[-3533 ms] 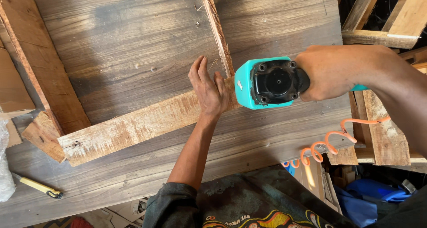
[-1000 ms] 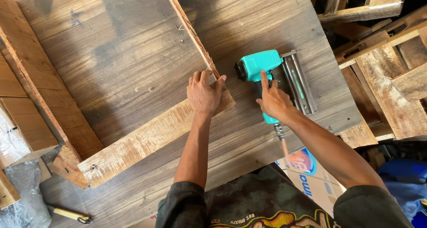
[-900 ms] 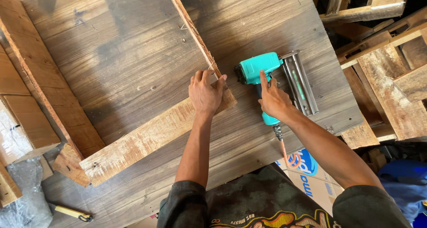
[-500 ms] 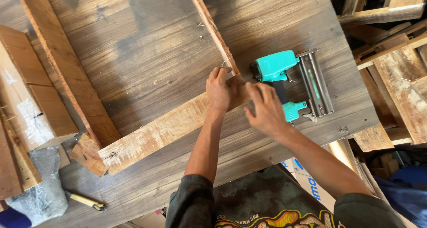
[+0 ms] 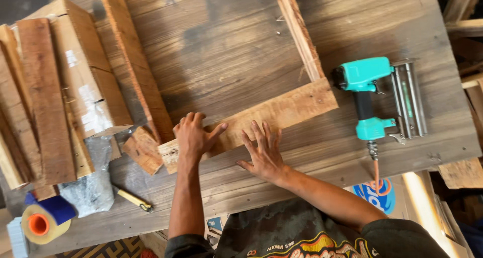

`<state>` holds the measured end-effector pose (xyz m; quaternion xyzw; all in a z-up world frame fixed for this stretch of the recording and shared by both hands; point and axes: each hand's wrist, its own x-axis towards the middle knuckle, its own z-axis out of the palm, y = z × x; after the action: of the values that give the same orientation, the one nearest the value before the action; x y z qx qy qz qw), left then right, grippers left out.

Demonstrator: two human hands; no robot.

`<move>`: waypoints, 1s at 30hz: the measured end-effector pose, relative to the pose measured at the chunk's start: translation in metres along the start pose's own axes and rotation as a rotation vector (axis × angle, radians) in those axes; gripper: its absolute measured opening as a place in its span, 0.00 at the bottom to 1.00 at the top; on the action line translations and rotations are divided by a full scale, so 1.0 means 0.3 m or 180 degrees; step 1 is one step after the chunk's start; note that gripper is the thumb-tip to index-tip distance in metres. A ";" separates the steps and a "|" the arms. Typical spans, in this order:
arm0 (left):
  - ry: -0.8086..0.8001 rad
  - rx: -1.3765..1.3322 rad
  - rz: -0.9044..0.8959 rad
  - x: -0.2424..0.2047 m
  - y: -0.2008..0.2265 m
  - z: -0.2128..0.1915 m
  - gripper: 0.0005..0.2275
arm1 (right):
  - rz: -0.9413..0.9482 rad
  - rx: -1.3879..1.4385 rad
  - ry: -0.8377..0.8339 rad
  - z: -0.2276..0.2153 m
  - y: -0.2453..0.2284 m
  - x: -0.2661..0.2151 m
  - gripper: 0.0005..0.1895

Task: The person assembles a wooden frame by positioning planks and securing them with a pneumatic nail gun. They repeatedly align and fasten multiple wooden slats to form a rectangular structure on a workbench.

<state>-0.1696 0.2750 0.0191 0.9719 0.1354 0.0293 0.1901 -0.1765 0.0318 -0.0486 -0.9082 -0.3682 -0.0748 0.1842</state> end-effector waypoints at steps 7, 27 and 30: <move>-0.0178 0.0114 -0.0327 -0.088 -0.216 0.009 0.33 | -0.0078 0.0332 0.0433 0.180 0.095 0.113 0.44; -0.1192 -0.1775 0.0410 0.135 0.400 0.437 0.18 | 0.0245 -0.0337 0.0141 -0.257 0.315 0.204 0.39; -0.0858 -0.1583 0.1436 0.155 0.347 0.319 0.05 | 0.0787 0.0206 -0.0260 -0.212 0.203 0.145 0.47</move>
<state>-0.0884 0.1602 -0.0300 0.8965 -0.1201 -0.0259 0.4257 -0.1029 -0.0053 0.0047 -0.9425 -0.2630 -0.0026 0.2062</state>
